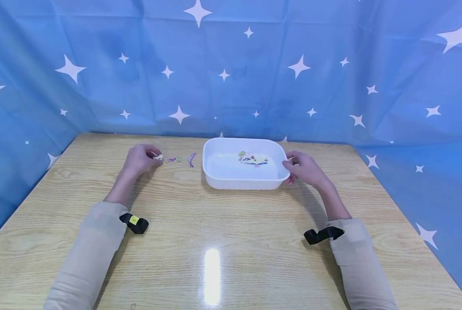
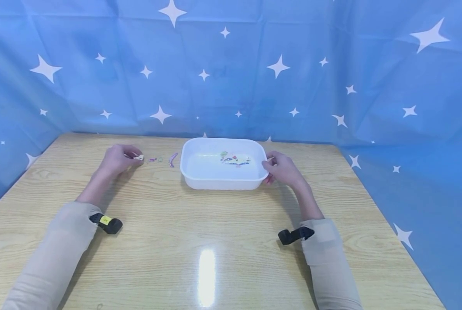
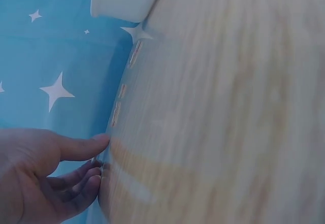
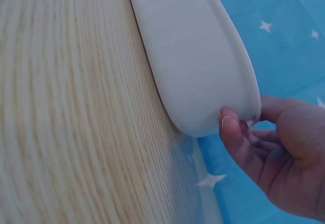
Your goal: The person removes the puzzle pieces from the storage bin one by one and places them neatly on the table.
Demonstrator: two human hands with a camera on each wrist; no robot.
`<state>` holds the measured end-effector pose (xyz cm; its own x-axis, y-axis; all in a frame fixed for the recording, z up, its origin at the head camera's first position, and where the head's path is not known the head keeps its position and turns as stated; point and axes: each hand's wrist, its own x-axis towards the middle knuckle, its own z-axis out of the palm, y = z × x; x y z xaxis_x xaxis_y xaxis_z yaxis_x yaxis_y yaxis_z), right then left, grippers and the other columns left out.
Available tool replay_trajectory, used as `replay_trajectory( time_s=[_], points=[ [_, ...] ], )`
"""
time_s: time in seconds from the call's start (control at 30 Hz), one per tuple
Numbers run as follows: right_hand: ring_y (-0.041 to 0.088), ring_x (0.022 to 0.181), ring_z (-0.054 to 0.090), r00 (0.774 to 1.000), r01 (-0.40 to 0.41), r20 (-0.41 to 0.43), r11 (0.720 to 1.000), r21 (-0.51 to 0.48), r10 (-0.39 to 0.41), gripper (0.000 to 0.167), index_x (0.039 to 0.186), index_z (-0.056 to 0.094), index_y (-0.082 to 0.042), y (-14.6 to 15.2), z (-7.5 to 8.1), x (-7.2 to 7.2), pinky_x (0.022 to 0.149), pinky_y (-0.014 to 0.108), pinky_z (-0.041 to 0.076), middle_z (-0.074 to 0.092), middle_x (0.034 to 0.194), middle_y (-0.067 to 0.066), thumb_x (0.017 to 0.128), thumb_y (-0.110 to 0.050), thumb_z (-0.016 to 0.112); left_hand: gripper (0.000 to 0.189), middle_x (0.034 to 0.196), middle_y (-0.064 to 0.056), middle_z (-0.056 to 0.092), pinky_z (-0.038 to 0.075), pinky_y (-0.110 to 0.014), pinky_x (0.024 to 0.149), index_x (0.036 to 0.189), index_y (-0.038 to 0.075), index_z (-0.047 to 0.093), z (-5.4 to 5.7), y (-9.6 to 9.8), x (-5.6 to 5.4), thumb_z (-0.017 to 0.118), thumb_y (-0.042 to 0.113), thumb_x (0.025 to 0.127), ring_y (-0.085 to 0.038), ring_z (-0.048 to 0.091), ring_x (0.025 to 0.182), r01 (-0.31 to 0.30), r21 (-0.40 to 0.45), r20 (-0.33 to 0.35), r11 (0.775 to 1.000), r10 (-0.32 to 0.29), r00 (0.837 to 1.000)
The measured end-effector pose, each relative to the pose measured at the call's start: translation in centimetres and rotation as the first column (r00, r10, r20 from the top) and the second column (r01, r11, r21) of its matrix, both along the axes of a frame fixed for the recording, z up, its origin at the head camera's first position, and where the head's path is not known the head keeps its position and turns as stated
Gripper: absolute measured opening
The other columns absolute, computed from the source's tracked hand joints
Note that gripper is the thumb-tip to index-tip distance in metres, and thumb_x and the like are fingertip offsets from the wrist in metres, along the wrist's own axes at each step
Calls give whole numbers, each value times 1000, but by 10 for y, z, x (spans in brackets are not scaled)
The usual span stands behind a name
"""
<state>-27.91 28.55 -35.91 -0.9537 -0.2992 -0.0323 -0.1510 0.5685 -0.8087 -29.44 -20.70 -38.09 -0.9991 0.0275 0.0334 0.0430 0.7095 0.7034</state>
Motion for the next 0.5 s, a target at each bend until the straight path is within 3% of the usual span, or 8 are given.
replay_trajectory(
  time_s=[0.27, 0.5],
  points=[
    [26, 61, 68, 1000, 9, -5, 1000, 8, -9, 44, 139, 44, 11, 1, -1, 0, 62, 48, 60, 62, 93, 26, 105, -17, 54, 35, 112, -26, 64, 47, -47, 88, 121, -5, 66, 1, 1, -2, 74, 10, 91, -37, 58, 102, 37, -1, 9, 999, -37, 999],
    [28, 62, 68, 1000, 3, 2, 1000, 1, -3, 45, 140, 42, 12, 1, -1, -1, 63, 51, 60, 62, 95, 27, 106, -15, 53, 42, 118, -27, 62, 47, -48, 93, 128, -6, 62, 2, 0, -2, 73, 10, 91, -39, 58, 106, 34, 9, 32, 999, -34, 999]
  ],
)
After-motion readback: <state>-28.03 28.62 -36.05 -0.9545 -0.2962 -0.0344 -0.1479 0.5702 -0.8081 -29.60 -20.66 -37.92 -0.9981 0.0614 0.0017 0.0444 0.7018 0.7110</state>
